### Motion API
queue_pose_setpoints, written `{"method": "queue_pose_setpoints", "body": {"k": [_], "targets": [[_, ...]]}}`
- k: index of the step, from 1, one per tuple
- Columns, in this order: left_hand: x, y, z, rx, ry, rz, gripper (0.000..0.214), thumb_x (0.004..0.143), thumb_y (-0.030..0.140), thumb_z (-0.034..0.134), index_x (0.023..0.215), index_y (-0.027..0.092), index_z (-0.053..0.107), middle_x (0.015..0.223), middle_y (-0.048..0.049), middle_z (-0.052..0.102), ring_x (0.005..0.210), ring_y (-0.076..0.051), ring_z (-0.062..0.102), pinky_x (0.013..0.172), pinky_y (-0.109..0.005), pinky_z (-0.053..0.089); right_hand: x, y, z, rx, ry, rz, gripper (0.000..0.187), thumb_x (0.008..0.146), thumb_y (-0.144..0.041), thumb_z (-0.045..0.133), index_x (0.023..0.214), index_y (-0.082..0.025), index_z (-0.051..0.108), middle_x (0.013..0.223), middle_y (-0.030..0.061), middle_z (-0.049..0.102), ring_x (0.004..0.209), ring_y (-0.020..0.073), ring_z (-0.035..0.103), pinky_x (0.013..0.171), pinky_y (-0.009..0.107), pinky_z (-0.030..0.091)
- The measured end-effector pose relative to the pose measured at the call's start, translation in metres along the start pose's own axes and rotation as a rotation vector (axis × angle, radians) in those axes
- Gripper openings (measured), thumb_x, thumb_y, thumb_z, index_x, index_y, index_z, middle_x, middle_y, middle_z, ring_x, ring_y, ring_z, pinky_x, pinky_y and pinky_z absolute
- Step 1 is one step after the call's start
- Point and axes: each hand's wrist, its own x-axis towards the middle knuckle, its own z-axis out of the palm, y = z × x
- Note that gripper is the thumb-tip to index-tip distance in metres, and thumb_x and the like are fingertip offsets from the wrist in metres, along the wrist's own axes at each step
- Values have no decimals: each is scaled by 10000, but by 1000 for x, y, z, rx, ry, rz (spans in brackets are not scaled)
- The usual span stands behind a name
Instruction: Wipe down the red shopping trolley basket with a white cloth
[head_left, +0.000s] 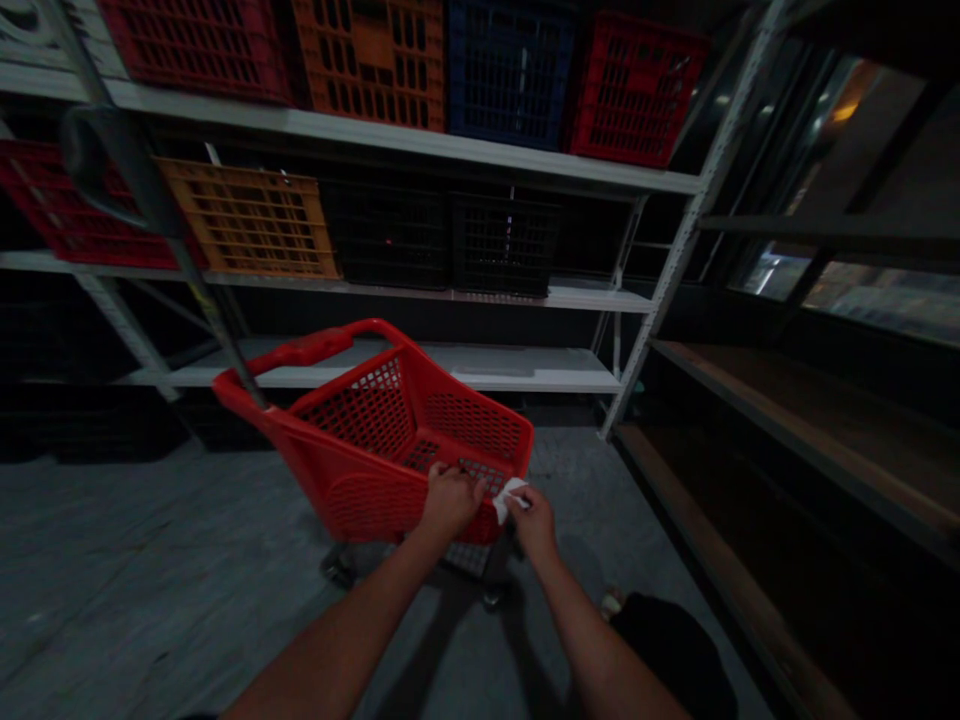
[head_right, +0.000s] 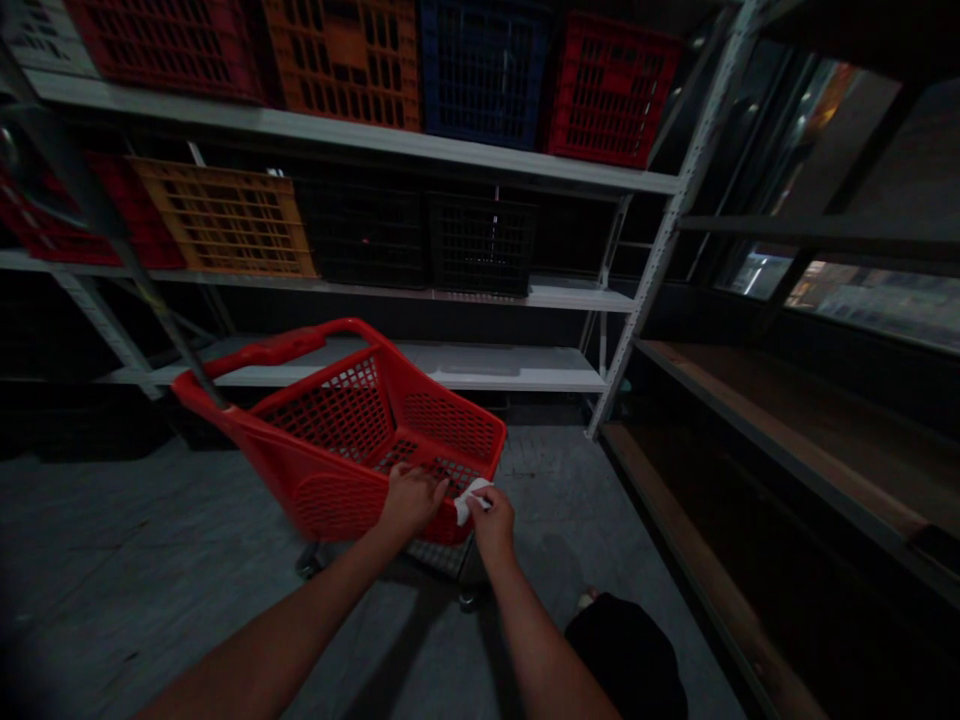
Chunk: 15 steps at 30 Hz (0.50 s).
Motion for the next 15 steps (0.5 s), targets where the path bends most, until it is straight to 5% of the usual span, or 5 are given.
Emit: {"method": "queue_pose_setpoints", "body": {"k": [7, 15], "targets": [[-6, -5, -5, -1, -6, 31, 446, 865, 332, 302, 599, 169, 620, 619, -51, 663, 692, -171, 558, 828, -416, 254, 47, 4, -5, 70, 117, 56, 205, 672, -349, 541, 684, -162, 624, 622, 24, 608, 565, 154, 539, 544, 252, 421], [-16, -13, -11, -37, -38, 33, 446, 865, 339, 300, 606, 168, 622, 620, -59, 658, 703, -177, 556, 842, -422, 250, -26, -5, 5, -27, -32, -53, 257, 664, -378, 608, 806, -165, 639, 750, 36, 629, 691, 167, 568, 627, 243, 434]]}}
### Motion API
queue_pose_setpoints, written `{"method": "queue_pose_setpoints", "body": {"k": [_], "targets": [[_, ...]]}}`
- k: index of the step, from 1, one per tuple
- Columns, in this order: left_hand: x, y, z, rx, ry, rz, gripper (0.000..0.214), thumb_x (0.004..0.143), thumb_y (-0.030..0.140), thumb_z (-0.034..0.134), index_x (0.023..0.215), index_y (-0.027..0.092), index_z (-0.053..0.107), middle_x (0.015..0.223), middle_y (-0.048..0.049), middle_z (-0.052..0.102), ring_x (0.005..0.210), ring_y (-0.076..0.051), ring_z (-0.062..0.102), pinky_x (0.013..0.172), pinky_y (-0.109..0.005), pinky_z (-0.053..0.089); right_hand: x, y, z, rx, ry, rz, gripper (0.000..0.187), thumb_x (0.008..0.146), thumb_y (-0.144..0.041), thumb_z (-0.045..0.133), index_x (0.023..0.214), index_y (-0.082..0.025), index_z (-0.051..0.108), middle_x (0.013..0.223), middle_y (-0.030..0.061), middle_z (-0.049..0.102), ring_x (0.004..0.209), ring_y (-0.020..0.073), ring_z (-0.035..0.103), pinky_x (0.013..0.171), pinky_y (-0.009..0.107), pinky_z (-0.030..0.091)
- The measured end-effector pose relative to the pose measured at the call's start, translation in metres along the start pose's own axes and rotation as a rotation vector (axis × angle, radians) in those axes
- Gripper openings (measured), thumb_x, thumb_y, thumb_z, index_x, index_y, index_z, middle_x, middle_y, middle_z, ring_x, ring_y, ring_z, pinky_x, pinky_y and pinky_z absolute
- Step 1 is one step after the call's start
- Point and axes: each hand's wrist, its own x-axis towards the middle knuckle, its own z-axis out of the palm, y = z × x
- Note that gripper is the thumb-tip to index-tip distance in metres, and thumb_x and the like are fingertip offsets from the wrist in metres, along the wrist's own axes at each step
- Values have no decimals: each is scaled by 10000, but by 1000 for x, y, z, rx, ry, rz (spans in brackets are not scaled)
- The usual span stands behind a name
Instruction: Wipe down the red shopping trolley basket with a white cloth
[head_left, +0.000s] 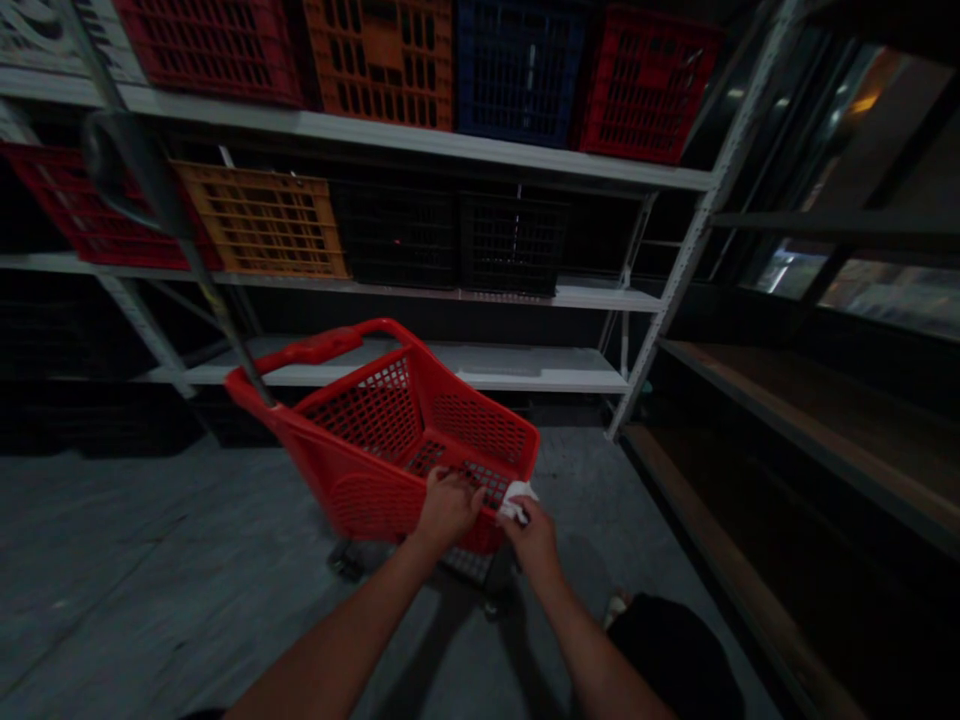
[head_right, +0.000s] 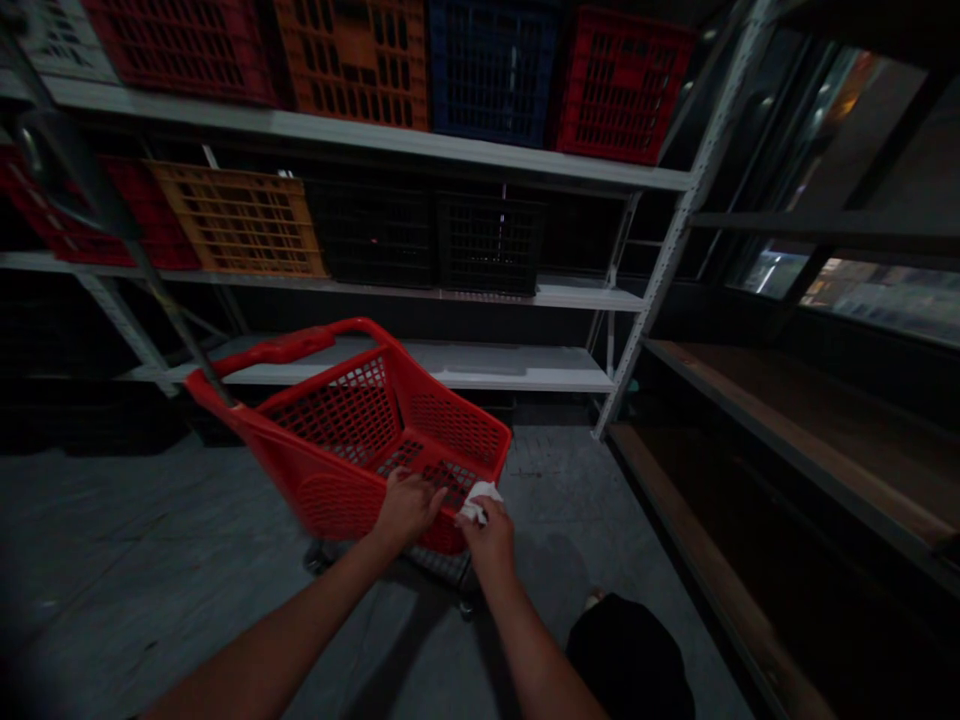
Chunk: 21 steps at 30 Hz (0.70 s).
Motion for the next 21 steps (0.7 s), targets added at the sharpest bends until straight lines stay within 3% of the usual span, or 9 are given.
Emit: {"method": "queue_pose_setpoints", "body": {"k": [2, 5, 9, 11, 13, 18, 21], "targets": [[-5, -2, -3, -10, -13, 0, 442, 865, 340, 298, 620, 171, 624, 630, -56, 660, 707, -177, 555, 854, -428, 246, -2, -1, 0, 44, -16, -1, 246, 683, -377, 594, 797, -165, 643, 759, 37, 636, 701, 166, 574, 626, 238, 435], [-10, -3, -7, -29, -34, 7, 440, 869, 342, 291, 631, 177, 623, 638, -46, 662, 708, -174, 553, 862, -434, 241, 18, 3, -7, 82, -42, 22, 240, 739, -370, 527, 754, -162, 646, 719, 30, 642, 673, 156, 578, 622, 235, 433], [-13, -3, -8, -39, -41, 26, 442, 873, 342, 287, 628, 183, 620, 637, -37, 662, 703, -171, 550, 865, -440, 234, 54, 11, -17, 14, 21, 25, 243, 739, -352, 505, 754, -153, 643, 711, 36, 649, 668, 165, 583, 645, 252, 433], [-12, -3, -7, -34, -31, 22, 442, 869, 338, 296, 615, 179, 620, 625, -43, 660, 697, -172, 549, 864, -440, 233, 58, 12, -17, -25, 70, 7, 248, 742, -350, 495, 767, -154, 645, 751, 48, 658, 708, 178, 591, 684, 270, 433], [-10, -2, -6, -24, -22, 15, 437, 862, 333, 309, 601, 173, 621, 615, -48, 658, 692, -173, 550, 856, -436, 241, 46, 8, -15, -42, 81, -2, 249, 751, -351, 488, 771, -162, 647, 760, 49, 663, 725, 183, 594, 701, 276, 432], [-8, 0, -7, -11, 7, 21, 426, 855, 323, 318, 594, 176, 622, 618, -48, 660, 683, -171, 553, 838, -427, 257, -12, -6, -4, 72, -55, 8, 239, 779, -347, 488, 776, -174, 654, 738, 28, 666, 695, 163, 604, 648, 237, 442], [-10, 3, -8, -18, 13, 33, 414, 853, 324, 329, 595, 181, 620, 610, -39, 656, 679, -165, 551, 844, -425, 255, -8, -5, -7, 78, -58, -13, 229, 774, -328, 488, 762, -178, 661, 731, 24, 669, 684, 158, 609, 637, 231, 449]]}}
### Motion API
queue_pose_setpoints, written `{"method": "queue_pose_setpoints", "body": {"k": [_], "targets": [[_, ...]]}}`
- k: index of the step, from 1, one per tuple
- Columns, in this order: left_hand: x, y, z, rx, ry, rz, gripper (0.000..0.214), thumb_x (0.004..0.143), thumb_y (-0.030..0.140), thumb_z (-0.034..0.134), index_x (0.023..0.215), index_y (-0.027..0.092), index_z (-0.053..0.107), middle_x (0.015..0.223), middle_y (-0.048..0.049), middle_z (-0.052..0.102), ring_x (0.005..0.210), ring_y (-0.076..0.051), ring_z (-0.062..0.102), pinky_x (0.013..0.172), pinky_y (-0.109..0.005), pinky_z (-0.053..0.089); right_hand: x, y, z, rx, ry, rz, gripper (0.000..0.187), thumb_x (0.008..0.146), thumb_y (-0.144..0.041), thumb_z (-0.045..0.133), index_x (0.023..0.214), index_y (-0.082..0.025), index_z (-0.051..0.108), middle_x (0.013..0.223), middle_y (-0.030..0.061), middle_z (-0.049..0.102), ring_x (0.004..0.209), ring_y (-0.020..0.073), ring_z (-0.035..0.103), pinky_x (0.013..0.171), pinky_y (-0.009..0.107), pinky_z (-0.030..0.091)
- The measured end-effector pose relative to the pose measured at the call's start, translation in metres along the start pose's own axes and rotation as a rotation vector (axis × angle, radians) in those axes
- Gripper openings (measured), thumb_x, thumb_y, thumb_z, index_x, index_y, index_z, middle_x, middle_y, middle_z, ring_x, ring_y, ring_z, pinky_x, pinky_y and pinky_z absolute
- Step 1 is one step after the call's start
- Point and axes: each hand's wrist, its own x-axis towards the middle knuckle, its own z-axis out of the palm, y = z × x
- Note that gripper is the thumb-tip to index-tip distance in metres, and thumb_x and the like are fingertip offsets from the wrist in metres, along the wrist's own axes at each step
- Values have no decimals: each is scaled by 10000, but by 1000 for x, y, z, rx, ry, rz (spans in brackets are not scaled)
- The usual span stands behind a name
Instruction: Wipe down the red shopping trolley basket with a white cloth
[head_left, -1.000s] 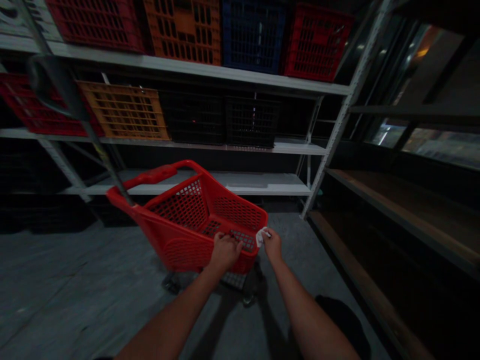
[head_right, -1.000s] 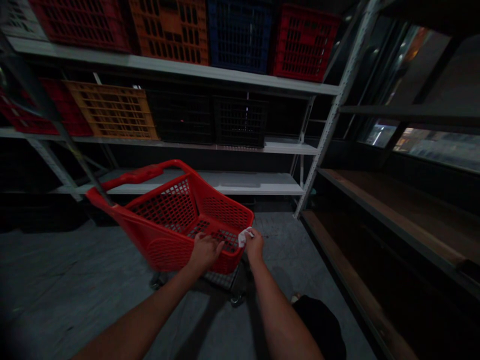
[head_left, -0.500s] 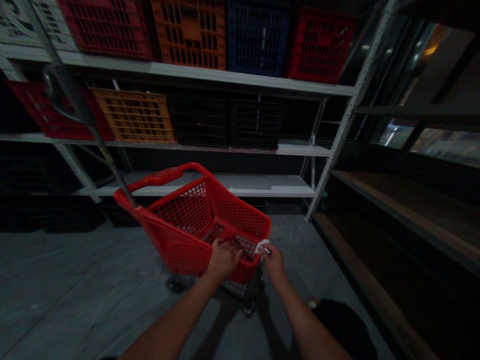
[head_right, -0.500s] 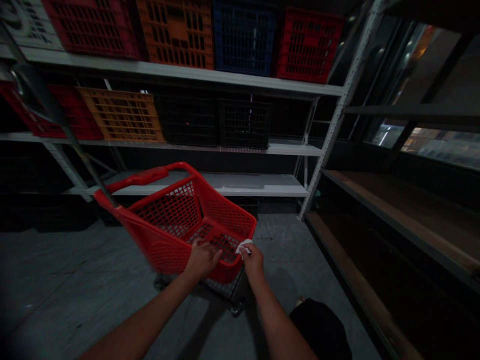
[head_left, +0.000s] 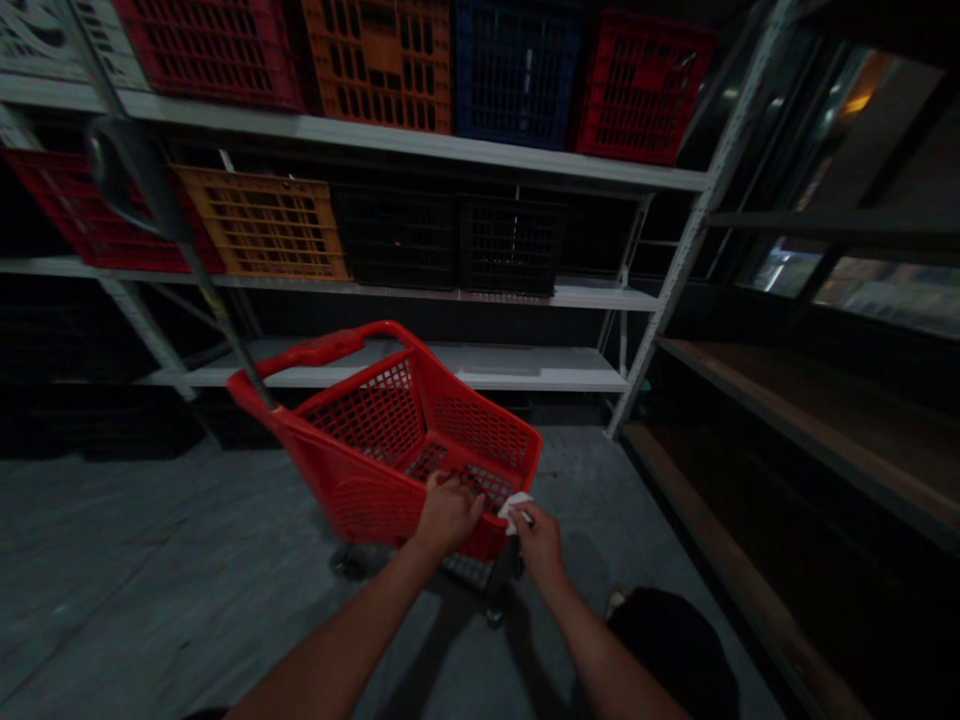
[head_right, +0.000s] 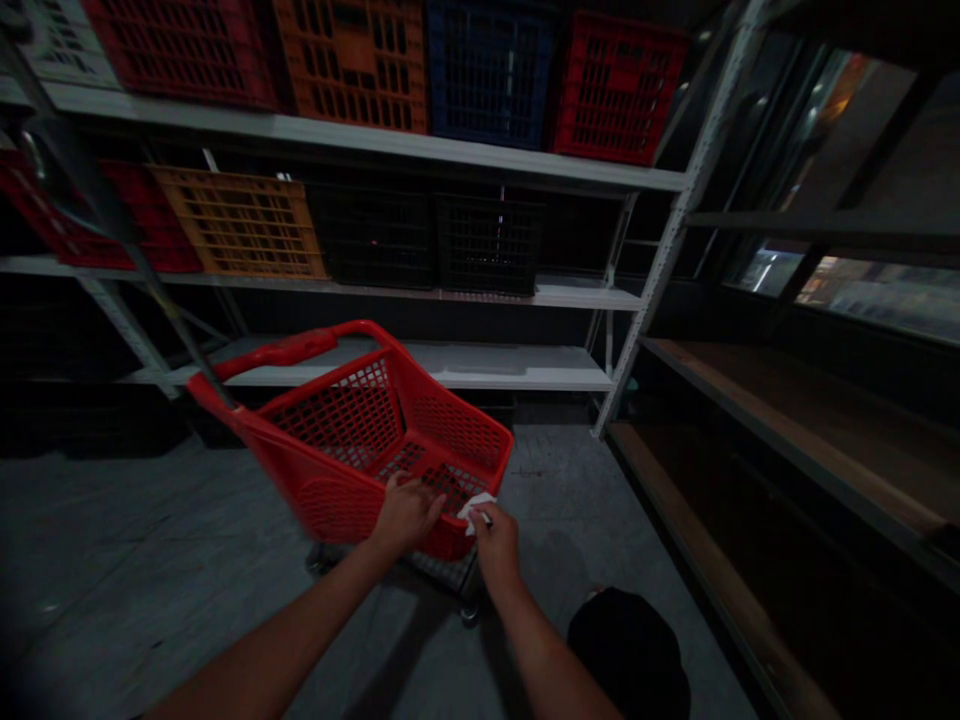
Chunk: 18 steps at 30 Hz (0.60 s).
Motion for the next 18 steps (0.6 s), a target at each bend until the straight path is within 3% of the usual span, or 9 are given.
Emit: {"method": "queue_pose_setpoints", "body": {"k": [5, 8, 11, 18], "targets": [[-7, 7, -2, -34, 11, 23, 390, 851, 310, 347, 593, 189, 613, 601, -16, 649, 668, -151, 541, 849, -420, 251, 72, 16, -28, -170, 88, -19, 271, 749, -313, 443, 764, -175, 675, 799, 57, 685, 759, 191, 620, 734, 292, 456], [-10, 11, -2, -31, 18, 28, 372, 839, 297, 363, 574, 189, 601, 595, -16, 645, 669, -151, 533, 843, -418, 254, 94, 22, -38, -253, 132, -8, 292, 734, -326, 442, 770, -160, 680, 827, 88, 685, 801, 218, 617, 786, 333, 439], [-13, 12, -3, -39, 1, 23, 366, 836, 292, 364, 575, 189, 599, 587, -18, 638, 674, -149, 530, 844, -416, 255, 78, 21, -36, -249, 71, -16, 282, 731, -354, 472, 773, -167, 678, 776, 72, 682, 733, 208, 620, 725, 313, 452], [-10, 10, -8, -61, -79, 19, 417, 853, 317, 310, 599, 189, 614, 636, -39, 654, 721, -162, 539, 870, -428, 248, -6, -14, -17, -80, -21, 34, 215, 743, -343, 518, 733, -183, 660, 699, 32, 668, 667, 183, 605, 630, 258, 447]]}}
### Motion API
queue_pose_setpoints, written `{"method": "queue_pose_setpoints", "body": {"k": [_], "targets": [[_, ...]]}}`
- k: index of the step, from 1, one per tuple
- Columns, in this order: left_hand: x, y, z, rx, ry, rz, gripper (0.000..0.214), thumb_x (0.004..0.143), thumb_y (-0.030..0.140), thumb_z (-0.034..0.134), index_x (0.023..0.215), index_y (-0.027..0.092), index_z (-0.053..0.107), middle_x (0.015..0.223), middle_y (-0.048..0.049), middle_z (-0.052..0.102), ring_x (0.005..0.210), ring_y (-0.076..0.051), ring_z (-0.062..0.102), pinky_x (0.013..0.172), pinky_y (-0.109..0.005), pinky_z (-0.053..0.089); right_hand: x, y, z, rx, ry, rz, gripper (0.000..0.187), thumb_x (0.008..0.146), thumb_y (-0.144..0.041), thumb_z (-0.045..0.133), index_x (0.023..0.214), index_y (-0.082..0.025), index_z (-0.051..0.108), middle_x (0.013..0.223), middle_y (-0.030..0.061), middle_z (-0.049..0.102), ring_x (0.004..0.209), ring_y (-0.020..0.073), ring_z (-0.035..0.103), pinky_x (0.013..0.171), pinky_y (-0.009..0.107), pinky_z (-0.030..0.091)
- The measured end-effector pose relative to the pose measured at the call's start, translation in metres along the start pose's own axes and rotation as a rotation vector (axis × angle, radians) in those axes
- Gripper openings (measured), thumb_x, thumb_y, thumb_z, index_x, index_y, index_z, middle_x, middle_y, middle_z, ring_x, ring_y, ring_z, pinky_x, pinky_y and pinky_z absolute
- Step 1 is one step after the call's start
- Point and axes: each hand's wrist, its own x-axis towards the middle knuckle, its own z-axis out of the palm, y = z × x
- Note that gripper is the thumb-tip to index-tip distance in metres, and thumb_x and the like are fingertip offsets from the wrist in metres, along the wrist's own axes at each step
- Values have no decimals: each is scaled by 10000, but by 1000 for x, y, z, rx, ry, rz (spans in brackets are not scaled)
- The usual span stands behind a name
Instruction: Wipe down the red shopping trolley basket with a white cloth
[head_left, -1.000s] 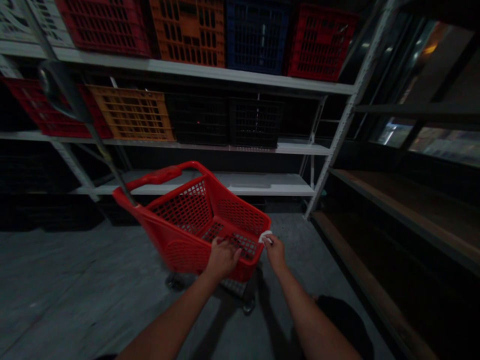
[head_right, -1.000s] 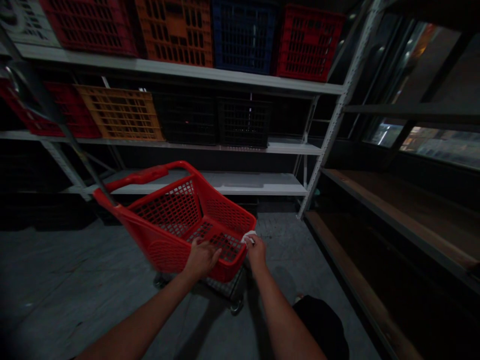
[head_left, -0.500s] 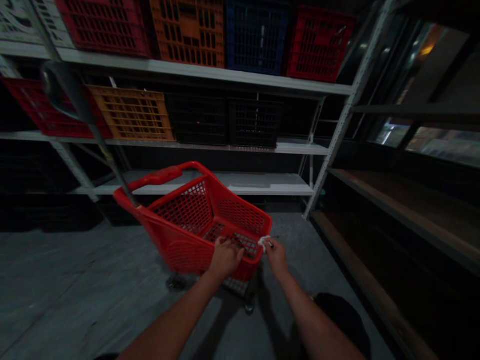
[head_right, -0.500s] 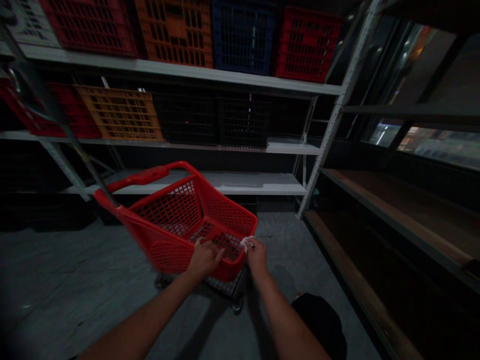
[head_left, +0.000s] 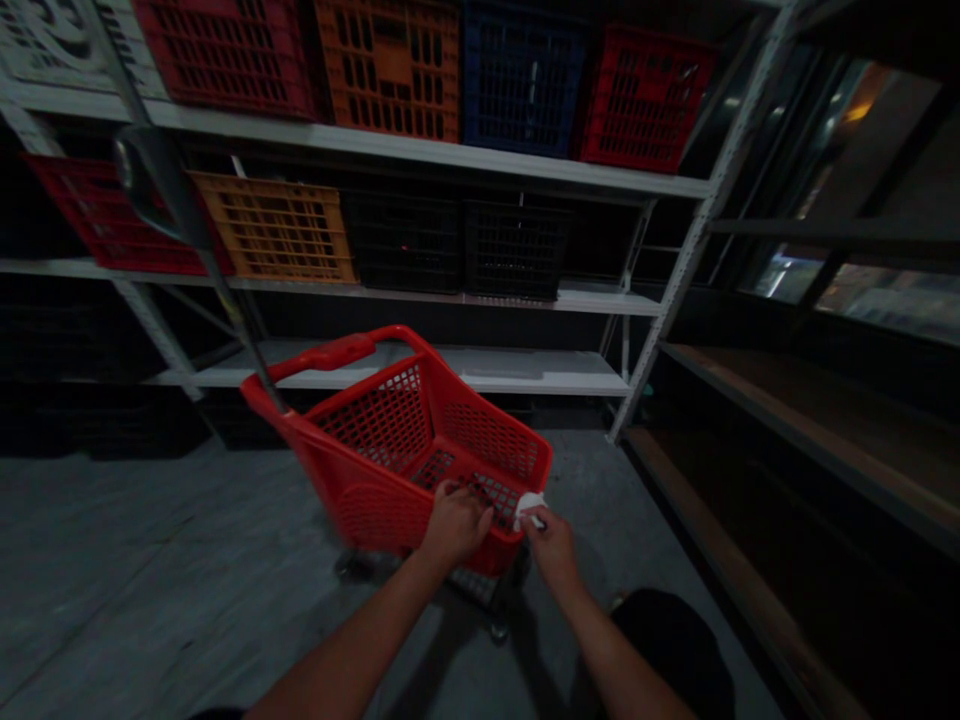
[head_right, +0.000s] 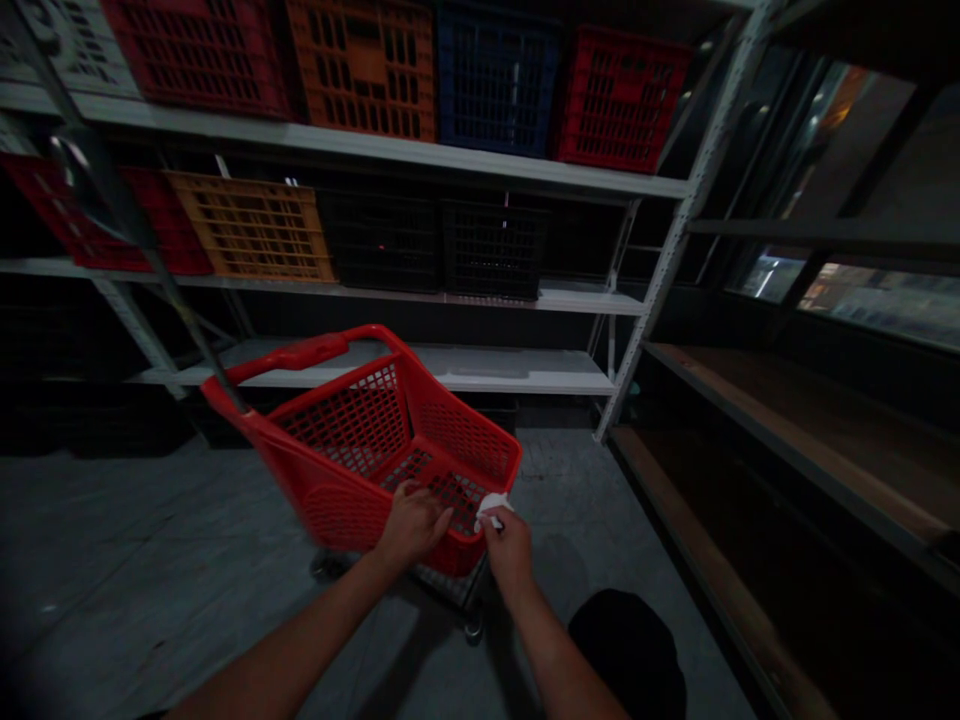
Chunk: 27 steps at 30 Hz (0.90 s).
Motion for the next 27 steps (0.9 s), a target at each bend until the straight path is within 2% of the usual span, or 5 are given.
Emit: {"method": "queue_pose_setpoints", "body": {"k": [5, 14, 18, 23, 27], "targets": [[2, -3, -3, -15, -29, 22, 390, 845, 310, 321, 617, 193, 615, 649, -36, 654, 726, -164, 540, 870, -431, 244, -13, -7, 3, 30, -53, -33, 234, 773, -355, 493, 737, -185, 650, 712, 22, 663, 682, 173, 597, 630, 238, 436], [6, -21, -3, -29, -50, 97, 363, 846, 309, 336, 621, 196, 597, 634, -4, 628, 720, -133, 517, 878, -389, 241, 100, 31, -30, -85, 58, -20, 251, 727, -366, 493, 727, -173, 653, 777, 58, 671, 751, 208, 609, 728, 314, 432], [6, -39, -5, -14, -68, 104, 321, 829, 289, 364, 632, 200, 601, 635, -1, 626, 731, -131, 512, 889, -390, 228, 75, 23, -8, -85, 88, -28, 237, 757, -335, 460, 702, -189, 639, 721, 34, 665, 702, 195, 607, 685, 289, 437], [1, -59, -19, -27, -117, 110, 274, 797, 254, 390, 596, 195, 566, 604, 13, 602, 721, -123, 498, 882, -375, 231, 12, -1, 35, -3, -55, -71, 202, 783, -314, 467, 749, -202, 632, 713, 5, 655, 676, 168, 603, 636, 244, 436], [-3, -71, -31, -34, -162, 140, 264, 777, 233, 383, 571, 190, 543, 589, 13, 588, 713, -121, 493, 887, -362, 240, 16, -7, 33, -23, -102, -101, 177, 771, -294, 483, 767, -220, 643, 723, -1, 660, 672, 167, 606, 631, 243, 436]]}}
